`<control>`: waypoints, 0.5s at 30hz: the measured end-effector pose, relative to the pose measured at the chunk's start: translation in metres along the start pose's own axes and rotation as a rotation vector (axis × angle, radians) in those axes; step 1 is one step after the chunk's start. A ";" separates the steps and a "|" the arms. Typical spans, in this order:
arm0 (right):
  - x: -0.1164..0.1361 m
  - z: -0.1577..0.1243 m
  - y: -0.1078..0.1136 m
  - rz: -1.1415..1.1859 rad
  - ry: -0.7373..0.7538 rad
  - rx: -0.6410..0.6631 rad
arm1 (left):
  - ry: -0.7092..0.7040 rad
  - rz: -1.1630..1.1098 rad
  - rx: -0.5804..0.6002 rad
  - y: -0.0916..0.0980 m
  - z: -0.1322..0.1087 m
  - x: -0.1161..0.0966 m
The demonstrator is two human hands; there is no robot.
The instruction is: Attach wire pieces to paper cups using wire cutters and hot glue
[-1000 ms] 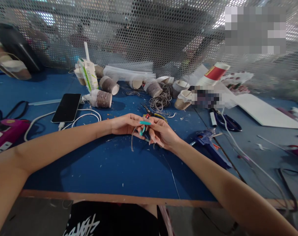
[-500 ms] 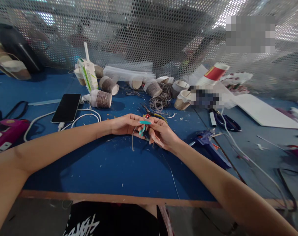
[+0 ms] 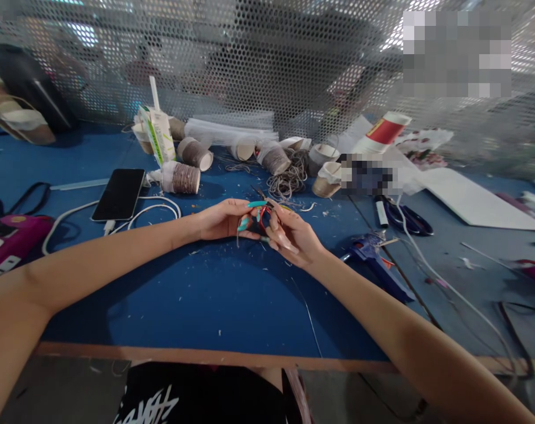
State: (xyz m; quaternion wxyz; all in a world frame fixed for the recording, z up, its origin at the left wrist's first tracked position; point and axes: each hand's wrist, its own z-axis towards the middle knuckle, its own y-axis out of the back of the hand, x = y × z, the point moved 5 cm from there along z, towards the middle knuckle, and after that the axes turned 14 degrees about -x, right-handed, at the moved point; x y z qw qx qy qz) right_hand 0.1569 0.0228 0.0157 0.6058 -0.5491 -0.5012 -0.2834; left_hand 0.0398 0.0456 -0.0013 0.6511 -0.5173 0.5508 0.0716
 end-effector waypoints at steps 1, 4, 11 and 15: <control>0.000 0.000 0.000 0.016 -0.019 -0.006 | -0.005 -0.014 -0.002 0.000 0.000 -0.001; 0.000 0.001 0.004 0.091 -0.108 -0.085 | -0.008 -0.049 -0.005 0.000 0.000 -0.002; -0.005 0.003 0.013 0.295 -0.220 -0.199 | -0.041 -0.075 -0.014 0.000 0.001 -0.002; -0.004 0.001 0.009 0.291 -0.218 -0.162 | -0.036 -0.074 -0.016 0.000 0.001 -0.001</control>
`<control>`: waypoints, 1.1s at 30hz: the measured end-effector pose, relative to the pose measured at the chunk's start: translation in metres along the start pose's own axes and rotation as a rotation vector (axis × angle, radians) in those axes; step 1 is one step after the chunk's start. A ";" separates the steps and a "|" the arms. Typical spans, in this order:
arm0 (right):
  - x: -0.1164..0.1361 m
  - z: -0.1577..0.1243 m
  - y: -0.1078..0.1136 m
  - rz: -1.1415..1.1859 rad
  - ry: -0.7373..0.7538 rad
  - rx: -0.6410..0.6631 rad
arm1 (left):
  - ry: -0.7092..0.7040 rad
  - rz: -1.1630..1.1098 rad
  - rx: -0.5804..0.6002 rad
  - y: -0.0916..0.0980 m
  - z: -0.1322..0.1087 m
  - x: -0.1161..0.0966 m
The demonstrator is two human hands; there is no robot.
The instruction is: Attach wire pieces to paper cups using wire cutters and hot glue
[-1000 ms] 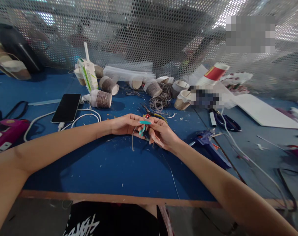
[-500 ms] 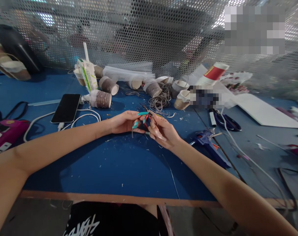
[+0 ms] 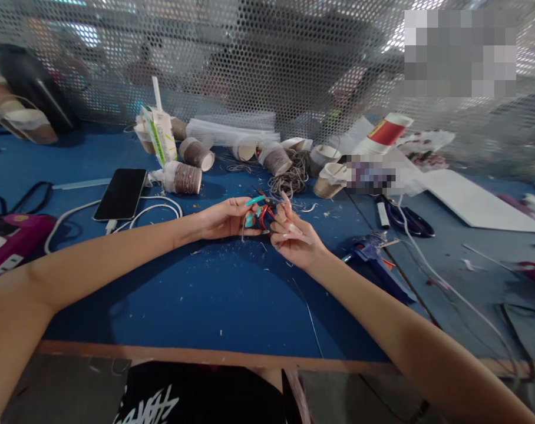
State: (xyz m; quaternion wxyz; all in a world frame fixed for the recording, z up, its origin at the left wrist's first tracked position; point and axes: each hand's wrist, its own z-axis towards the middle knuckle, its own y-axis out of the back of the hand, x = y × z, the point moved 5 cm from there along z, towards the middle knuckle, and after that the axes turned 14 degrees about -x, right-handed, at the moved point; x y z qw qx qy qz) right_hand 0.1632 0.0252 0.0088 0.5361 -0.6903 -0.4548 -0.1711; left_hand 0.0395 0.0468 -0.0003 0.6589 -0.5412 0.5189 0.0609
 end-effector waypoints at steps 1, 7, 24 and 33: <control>0.000 -0.001 -0.001 -0.008 0.001 0.012 | 0.005 -0.002 -0.005 0.000 0.000 0.000; 0.001 0.000 -0.004 -0.030 0.014 0.077 | -0.039 -0.065 -0.056 0.005 0.002 -0.003; 0.002 -0.001 -0.003 0.121 -0.012 0.077 | -0.054 -0.060 -0.073 0.011 0.005 0.000; 0.004 0.001 -0.001 0.157 0.002 0.092 | -0.070 -0.020 -0.090 0.011 0.006 0.001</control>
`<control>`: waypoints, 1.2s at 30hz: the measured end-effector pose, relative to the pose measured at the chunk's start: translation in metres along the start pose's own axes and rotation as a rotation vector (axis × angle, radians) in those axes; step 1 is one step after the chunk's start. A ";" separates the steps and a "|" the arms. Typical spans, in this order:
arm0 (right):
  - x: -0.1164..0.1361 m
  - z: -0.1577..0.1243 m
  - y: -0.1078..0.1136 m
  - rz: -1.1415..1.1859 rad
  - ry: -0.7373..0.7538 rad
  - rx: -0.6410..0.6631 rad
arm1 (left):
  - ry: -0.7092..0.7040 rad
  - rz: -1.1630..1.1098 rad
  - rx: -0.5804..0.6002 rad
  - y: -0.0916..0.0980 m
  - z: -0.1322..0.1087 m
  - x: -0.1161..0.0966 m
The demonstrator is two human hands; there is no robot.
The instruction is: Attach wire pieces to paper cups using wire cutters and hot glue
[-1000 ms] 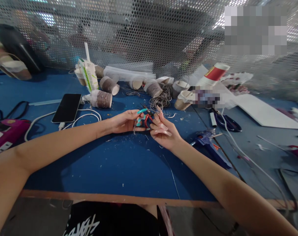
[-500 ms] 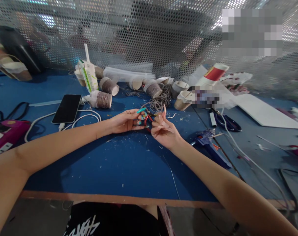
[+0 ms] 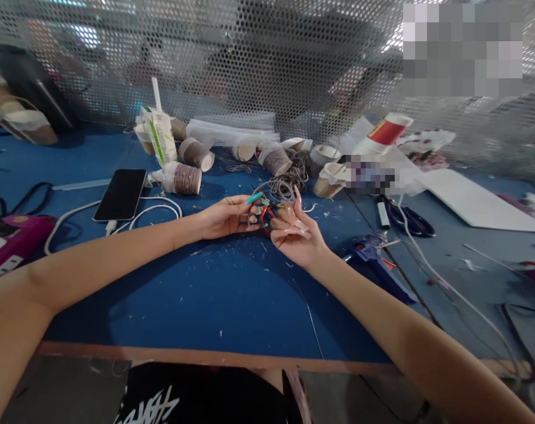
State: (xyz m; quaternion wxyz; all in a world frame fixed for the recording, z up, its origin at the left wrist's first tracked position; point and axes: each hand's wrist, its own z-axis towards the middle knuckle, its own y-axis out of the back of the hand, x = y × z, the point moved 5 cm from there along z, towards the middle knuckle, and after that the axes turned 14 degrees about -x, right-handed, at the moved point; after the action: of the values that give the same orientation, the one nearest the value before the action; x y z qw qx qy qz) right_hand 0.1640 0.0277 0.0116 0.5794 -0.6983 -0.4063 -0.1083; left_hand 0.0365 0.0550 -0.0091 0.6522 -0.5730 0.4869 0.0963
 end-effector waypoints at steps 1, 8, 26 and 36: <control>0.001 0.000 0.000 -0.014 0.012 0.010 | 0.000 0.007 -0.004 0.000 0.000 0.000; 0.000 0.001 0.000 -0.086 0.048 0.044 | 0.014 0.029 0.004 0.000 0.000 0.001; 0.017 -0.001 -0.005 -0.600 0.483 -0.131 | -0.122 0.322 -0.164 0.004 0.004 -0.008; 0.010 0.003 0.006 -1.003 0.562 -0.298 | -0.370 2.165 -0.740 -0.023 -0.060 -0.128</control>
State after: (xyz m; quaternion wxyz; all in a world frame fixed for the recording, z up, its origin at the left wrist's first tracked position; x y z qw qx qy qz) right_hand 0.1743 0.0346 0.0128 0.4385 -0.4396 -0.4981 -0.6053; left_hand -0.0447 0.0523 0.1096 0.0823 0.0108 0.5618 0.8231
